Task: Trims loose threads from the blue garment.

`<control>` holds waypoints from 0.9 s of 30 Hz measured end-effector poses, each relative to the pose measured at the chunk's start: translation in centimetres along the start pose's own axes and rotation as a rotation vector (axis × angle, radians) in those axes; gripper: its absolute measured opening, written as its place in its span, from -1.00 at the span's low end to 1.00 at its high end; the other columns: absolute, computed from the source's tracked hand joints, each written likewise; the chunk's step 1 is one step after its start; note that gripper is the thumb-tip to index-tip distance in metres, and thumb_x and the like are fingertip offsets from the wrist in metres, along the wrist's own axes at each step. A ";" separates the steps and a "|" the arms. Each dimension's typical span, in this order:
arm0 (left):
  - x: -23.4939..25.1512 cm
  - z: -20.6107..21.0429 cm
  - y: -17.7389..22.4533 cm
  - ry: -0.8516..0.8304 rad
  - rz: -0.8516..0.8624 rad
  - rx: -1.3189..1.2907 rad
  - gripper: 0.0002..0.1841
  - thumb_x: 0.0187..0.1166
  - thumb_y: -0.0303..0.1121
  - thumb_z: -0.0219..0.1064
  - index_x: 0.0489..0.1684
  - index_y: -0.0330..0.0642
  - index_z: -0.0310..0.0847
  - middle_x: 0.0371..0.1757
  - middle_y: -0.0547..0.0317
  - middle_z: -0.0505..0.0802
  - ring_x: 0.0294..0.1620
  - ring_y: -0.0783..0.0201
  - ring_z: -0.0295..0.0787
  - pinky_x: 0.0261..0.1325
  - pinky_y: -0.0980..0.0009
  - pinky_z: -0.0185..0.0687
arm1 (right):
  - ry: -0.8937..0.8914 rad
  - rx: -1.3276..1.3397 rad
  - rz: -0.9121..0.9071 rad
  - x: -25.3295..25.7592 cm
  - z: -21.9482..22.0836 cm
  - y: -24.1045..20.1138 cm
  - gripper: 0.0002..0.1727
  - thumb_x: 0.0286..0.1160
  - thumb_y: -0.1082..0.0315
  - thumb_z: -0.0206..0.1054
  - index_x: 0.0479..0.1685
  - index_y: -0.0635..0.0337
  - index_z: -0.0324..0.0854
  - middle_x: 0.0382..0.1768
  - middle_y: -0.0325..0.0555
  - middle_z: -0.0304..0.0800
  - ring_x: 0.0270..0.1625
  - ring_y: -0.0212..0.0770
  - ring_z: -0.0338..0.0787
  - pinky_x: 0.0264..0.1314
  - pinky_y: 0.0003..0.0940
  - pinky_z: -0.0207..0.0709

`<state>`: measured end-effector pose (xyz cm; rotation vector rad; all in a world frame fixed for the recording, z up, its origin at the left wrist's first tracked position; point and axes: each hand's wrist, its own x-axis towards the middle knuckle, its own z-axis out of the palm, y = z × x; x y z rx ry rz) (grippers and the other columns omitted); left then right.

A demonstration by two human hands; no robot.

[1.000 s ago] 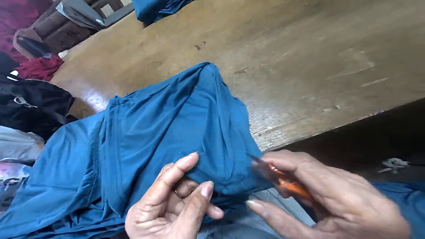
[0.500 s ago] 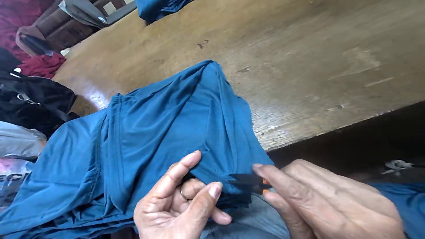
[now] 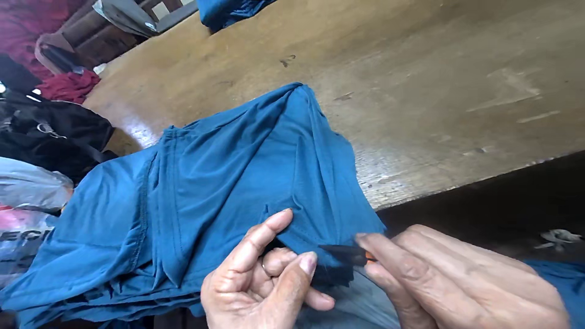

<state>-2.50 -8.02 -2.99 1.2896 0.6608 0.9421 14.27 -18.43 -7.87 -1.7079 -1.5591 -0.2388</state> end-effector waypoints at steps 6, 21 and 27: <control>0.0 -0.1 -0.1 -0.003 0.011 -0.011 -0.49 0.39 -0.81 0.40 0.41 -0.54 0.57 -0.23 -0.22 0.90 -0.51 0.13 0.90 -0.48 0.28 0.92 | -0.036 -0.023 -0.014 -0.6 -0.5 0.3 -0.58 0.83 0.12 0.04 0.17 0.18 0.75 -0.44 -0.05 0.68 -0.42 -0.10 0.60 -0.47 -0.25 0.34; -0.3 0.4 -0.2 0.000 0.015 0.011 -0.43 0.32 -0.84 0.43 0.43 -0.55 0.55 -0.11 -0.27 0.90 -0.44 0.08 0.93 -0.43 0.25 0.95 | -0.012 -0.025 -0.012 -0.7 -0.7 0.2 -0.61 0.82 0.14 0.07 0.07 0.18 0.76 -0.49 -0.07 0.64 -0.46 -0.12 0.58 -0.48 -0.25 0.32; 0.3 0.6 -0.7 0.073 0.045 0.016 -0.34 0.23 -0.82 0.53 0.47 -0.45 0.54 0.05 -0.31 0.87 -0.44 0.03 0.93 -0.45 0.20 0.96 | -0.017 -0.023 0.053 -1.2 -1.1 0.9 -0.54 0.85 0.11 0.00 0.15 0.24 0.74 -0.40 -0.01 0.72 -0.38 -0.12 0.67 -0.43 -0.25 0.42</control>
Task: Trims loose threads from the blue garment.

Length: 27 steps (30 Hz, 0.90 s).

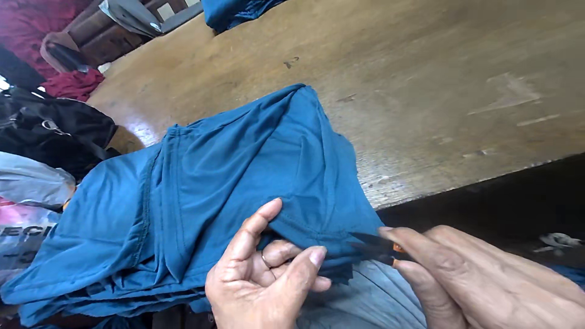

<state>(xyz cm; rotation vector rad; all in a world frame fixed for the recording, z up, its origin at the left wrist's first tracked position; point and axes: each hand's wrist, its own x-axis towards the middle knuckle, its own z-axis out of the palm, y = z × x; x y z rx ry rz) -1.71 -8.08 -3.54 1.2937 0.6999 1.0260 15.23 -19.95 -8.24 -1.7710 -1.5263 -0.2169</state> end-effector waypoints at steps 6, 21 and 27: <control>0.2 0.3 -0.3 0.029 0.031 0.003 -0.26 0.17 -0.88 0.50 0.52 -0.45 0.47 -0.02 -0.32 0.86 -0.60 0.09 0.86 -0.59 0.28 0.89 | 0.024 -0.001 -0.002 0.0 0.6 0.3 -0.55 0.85 0.10 0.02 0.11 0.23 0.75 -0.39 -0.05 0.73 -0.36 -0.15 0.67 -0.41 -0.28 0.42; 0.2 0.3 -0.5 0.007 0.040 -0.002 -0.32 0.23 -0.85 0.49 0.48 -0.48 0.45 0.04 -0.31 0.84 -0.66 0.24 0.76 -0.72 0.44 0.75 | -0.058 0.407 0.072 0.9 0.5 0.6 -0.58 0.88 0.16 0.01 -0.04 0.21 0.76 -0.32 -0.11 0.77 -0.28 -0.38 0.71 -0.30 -0.49 0.53; 0.0 0.3 -0.2 0.016 0.007 -0.014 -0.31 0.27 -0.85 0.43 0.53 -0.50 0.40 -0.16 -0.23 0.87 -0.71 0.26 0.74 -0.73 0.43 0.75 | -0.104 0.281 0.059 0.5 0.0 0.8 -0.52 0.86 0.08 -0.04 0.15 0.23 0.72 -0.29 -0.05 0.73 -0.29 -0.27 0.67 -0.33 -0.37 0.49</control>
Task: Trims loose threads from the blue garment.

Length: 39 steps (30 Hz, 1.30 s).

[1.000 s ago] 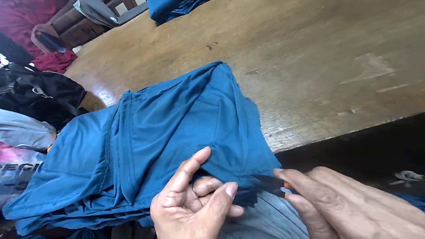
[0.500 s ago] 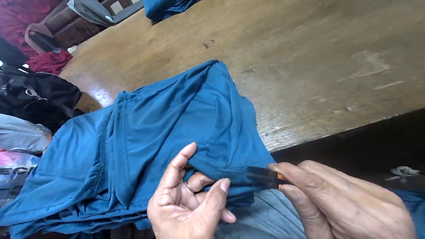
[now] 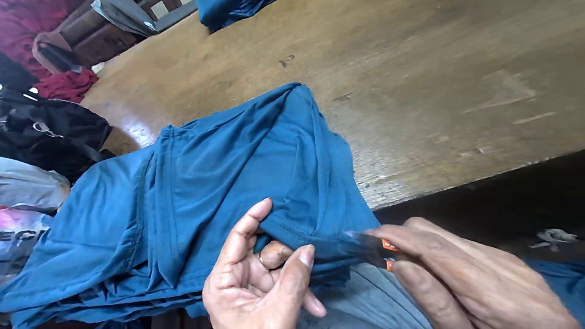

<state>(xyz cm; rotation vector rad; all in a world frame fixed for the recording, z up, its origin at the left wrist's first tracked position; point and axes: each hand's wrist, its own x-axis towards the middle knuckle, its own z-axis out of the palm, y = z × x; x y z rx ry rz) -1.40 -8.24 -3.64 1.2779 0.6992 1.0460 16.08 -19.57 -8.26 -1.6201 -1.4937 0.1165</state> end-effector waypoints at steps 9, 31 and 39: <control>-0.1 0.1 0.2 0.012 -0.021 -0.001 -0.22 0.19 -0.86 0.50 0.56 -0.48 0.37 -0.13 -0.30 0.84 -0.77 0.26 0.68 -0.80 0.44 0.69 | 0.112 -0.236 -0.059 -0.7 0.9 -0.3 -0.57 0.84 0.15 0.02 0.13 0.24 0.75 -0.38 -0.03 0.74 -0.36 -0.15 0.69 -0.41 -0.28 0.44; -0.2 -0.1 0.2 0.016 -0.038 0.028 -0.21 0.16 -0.84 0.54 0.57 -0.47 0.39 -0.05 -0.29 0.82 -0.80 0.34 0.60 -0.83 0.50 0.62 | 0.135 -0.268 -0.061 -0.6 1.5 -0.5 -0.58 0.84 0.13 0.03 0.10 0.21 0.75 -0.42 -0.07 0.70 -0.39 -0.15 0.66 -0.45 -0.28 0.39; -0.1 -0.1 0.1 0.019 -0.035 0.029 -0.21 0.16 -0.85 0.53 0.56 -0.48 0.40 -0.04 -0.30 0.82 -0.80 0.34 0.58 -0.84 0.50 0.60 | 0.142 -0.255 -0.061 -0.5 1.5 -0.6 -0.58 0.83 0.14 0.04 0.10 0.22 0.76 -0.40 -0.07 0.72 -0.36 -0.17 0.67 -0.42 -0.30 0.41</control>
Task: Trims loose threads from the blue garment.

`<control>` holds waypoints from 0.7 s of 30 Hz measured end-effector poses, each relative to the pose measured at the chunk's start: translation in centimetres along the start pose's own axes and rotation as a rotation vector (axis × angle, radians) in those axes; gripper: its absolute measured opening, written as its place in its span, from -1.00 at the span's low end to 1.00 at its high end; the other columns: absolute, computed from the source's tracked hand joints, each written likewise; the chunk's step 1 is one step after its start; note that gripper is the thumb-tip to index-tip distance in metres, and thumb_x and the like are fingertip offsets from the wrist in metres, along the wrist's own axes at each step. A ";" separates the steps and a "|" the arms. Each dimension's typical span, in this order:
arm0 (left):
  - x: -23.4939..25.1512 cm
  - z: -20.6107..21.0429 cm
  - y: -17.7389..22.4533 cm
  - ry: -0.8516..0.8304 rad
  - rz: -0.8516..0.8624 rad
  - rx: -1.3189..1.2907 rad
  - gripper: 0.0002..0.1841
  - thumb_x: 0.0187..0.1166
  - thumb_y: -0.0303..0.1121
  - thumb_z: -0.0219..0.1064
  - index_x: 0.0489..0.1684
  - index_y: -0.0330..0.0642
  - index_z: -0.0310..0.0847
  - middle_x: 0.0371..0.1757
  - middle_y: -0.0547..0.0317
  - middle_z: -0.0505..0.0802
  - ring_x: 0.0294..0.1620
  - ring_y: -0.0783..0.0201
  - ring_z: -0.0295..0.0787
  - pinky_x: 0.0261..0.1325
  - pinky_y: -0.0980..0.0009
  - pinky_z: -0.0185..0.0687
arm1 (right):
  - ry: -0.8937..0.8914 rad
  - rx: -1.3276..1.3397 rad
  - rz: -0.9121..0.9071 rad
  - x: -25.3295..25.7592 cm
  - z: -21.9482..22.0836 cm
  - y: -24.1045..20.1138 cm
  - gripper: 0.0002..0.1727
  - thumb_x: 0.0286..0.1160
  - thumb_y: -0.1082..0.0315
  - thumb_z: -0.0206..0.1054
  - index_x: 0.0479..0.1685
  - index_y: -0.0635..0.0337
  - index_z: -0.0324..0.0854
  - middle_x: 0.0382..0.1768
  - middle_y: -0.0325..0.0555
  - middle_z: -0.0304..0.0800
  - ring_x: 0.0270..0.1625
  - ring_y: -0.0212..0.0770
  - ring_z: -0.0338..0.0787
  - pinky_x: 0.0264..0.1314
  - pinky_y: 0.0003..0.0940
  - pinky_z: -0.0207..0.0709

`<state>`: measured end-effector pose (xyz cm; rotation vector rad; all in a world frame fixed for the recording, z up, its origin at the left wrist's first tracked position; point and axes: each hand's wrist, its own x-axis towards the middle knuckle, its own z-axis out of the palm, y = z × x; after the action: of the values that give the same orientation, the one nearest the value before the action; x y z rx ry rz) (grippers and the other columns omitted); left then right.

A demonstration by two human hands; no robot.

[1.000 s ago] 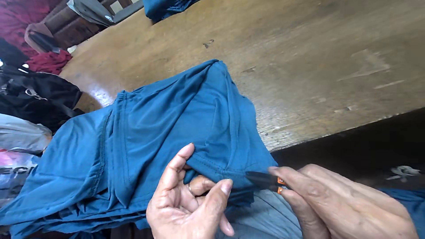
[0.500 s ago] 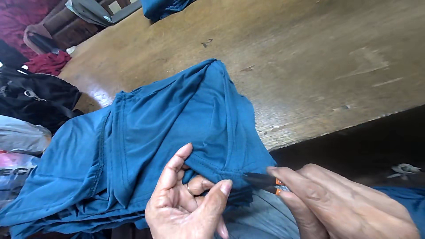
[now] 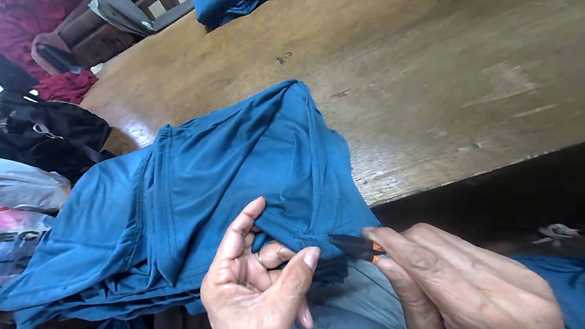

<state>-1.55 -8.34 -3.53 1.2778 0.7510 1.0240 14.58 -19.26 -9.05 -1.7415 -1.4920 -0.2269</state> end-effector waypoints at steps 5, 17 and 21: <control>0.0 0.0 0.0 -0.007 -0.008 0.011 -0.20 0.15 -0.84 0.54 0.57 -0.46 0.40 -0.01 -0.29 0.81 -0.79 0.34 0.59 -0.83 0.51 0.60 | 0.012 0.000 -0.008 0.0 0.3 -0.2 -0.60 0.83 0.15 0.05 -0.02 0.20 0.77 -0.46 -0.09 0.70 -0.41 -0.18 0.65 -0.46 -0.31 0.38; -0.8 -0.1 0.2 -0.071 0.069 0.007 -0.49 0.53 -0.77 0.27 0.51 -0.51 0.40 -0.13 -0.17 0.89 -0.55 0.20 0.86 -0.65 0.39 0.82 | -0.002 0.666 0.202 1.3 -0.1 -0.3 -0.65 0.67 0.02 0.35 -0.02 0.16 0.71 -0.30 -0.34 0.76 -0.33 -0.64 0.62 -0.33 -0.73 0.49; -1.2 -0.2 0.0 -0.098 0.151 0.022 -0.47 0.49 -0.78 0.32 0.50 -0.51 0.41 -0.08 -0.19 0.92 -0.49 0.19 0.89 -0.58 0.42 0.84 | 0.013 0.708 0.194 1.8 0.4 -1.5 -0.68 0.45 0.09 0.55 -0.21 0.20 0.75 -0.35 -0.30 0.78 -0.34 -0.61 0.65 -0.34 -0.73 0.51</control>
<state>-2.22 -9.33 -3.66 1.4101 0.5999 1.0677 13.62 -17.70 -7.55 -1.2813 -1.1796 0.3551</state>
